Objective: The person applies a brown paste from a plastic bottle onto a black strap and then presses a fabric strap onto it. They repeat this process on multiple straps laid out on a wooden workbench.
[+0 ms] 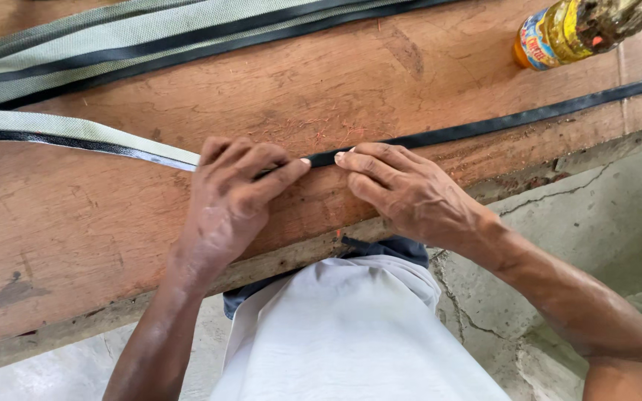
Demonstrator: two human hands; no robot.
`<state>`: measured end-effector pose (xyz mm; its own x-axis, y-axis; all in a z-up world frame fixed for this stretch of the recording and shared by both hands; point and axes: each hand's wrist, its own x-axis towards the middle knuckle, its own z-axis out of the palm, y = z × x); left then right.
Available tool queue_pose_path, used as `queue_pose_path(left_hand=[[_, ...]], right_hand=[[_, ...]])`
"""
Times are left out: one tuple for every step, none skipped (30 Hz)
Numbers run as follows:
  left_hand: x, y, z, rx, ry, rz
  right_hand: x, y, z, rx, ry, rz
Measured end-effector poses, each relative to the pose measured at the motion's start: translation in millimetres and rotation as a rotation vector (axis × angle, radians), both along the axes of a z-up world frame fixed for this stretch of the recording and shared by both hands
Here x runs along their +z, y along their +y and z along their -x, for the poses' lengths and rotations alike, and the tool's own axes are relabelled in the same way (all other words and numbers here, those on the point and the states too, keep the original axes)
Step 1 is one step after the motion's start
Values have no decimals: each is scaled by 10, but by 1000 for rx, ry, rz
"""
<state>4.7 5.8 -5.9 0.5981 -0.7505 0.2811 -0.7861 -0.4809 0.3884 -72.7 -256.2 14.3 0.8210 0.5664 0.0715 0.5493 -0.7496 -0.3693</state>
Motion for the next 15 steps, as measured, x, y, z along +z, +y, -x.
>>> queue_pose_path(left_hand=[[29,51,1,18,28,9],[58,84,-10,40,50,21],[84,97,-17,43,65,23],[111,108,-11,49,81,22],[132,115,-4,54,98,21],[144,110,-6,53,90,21],[151,105,-7,52,81,21],[156,104,-6,48,75,22],[159,107,-5,44,82,16],[157,108,-6,39,90,10],[153,110,-7,33,98,4],[147,115,-8,30,93,6],[138,119,-13,27,87,9],[127,117,-21,23,79,13],[120,115,-22,23,81,14]], right_hand=[[8,-11,11,-6,16,-25],[7,-14,5,-14,19,-40],[3,-12,-1,-23,21,-55],[-5,-4,-2,-29,26,-73],[-11,1,-3,-28,28,-75],[-15,-1,-15,-26,26,-75],[-18,0,-27,-24,25,-75],[-21,6,-29,-27,26,-78],[-23,12,-30,-30,27,-81],[-22,14,-31,-34,29,-84],[-18,9,-31,-35,26,-84],[-12,5,-25,-36,25,-85],[-10,3,-20,-36,24,-86],[-12,3,-22,-38,23,-89],[-18,6,-26,-40,23,-92]])
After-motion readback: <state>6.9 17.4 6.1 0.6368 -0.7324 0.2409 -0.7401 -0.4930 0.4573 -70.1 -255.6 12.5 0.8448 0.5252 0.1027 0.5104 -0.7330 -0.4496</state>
